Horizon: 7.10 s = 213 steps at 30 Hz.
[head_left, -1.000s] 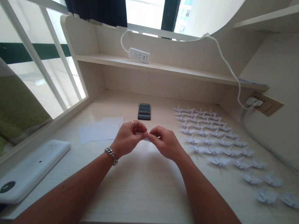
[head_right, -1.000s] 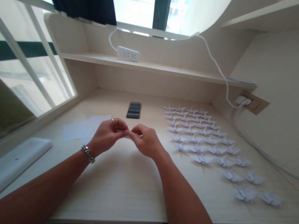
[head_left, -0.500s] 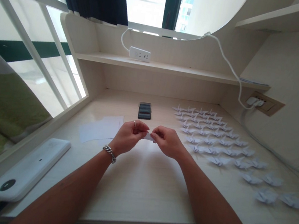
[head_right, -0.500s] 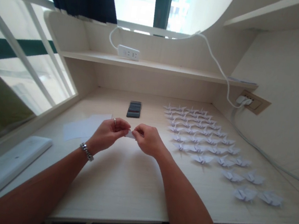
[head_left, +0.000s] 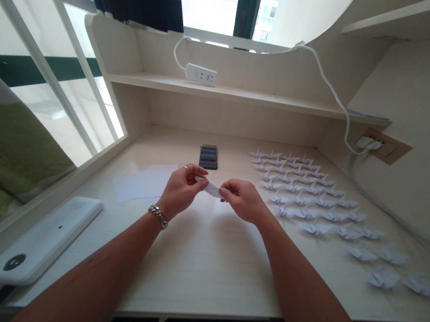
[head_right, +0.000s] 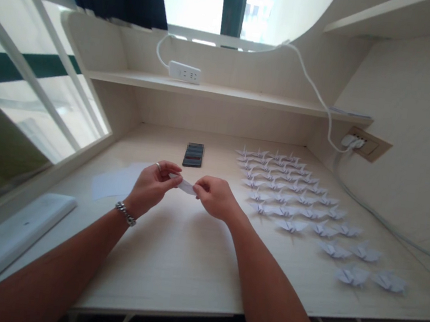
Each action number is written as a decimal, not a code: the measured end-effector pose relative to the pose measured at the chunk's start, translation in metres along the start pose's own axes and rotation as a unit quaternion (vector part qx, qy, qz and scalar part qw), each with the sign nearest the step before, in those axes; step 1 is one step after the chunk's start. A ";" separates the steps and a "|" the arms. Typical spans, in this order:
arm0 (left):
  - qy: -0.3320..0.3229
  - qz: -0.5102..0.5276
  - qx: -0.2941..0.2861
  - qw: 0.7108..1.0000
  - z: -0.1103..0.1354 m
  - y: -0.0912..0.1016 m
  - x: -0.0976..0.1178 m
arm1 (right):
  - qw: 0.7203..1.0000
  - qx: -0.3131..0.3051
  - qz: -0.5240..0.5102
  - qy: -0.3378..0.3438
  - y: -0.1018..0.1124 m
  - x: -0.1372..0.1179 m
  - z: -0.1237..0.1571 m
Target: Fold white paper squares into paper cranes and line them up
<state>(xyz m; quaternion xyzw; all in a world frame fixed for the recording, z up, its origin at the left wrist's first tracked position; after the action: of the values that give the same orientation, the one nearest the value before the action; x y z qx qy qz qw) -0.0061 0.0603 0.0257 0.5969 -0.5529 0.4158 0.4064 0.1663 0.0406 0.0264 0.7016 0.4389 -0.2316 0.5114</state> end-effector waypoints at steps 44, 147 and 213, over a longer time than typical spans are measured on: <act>-0.026 -0.068 -0.001 0.997 0.011 -0.011 0.004 | 0.971 0.194 -0.130 -0.057 -0.007 -0.003 0.004; -0.179 -0.173 0.062 0.967 0.025 -0.013 0.026 | 0.915 0.168 -0.345 -0.125 -0.022 0.008 0.003; 0.058 -0.013 -0.056 0.997 0.013 -0.019 -0.002 | 0.920 0.121 -0.341 -0.151 -0.024 0.004 0.002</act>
<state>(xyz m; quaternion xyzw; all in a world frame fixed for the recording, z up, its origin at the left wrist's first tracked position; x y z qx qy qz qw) 0.0136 0.0498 0.0189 0.5552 -0.5432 0.4129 0.4757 0.1484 0.0423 0.0099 0.5228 0.5378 -0.5465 0.3725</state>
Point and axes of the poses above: each hand's wrist, its own z-axis away from the middle knuckle, its own y-axis out of the back of the hand, x = y × z, the point moved 5 cm from there along -z, towards the middle knuckle, and after that the axes turned 8 degrees about x, right-handed, at the moved point
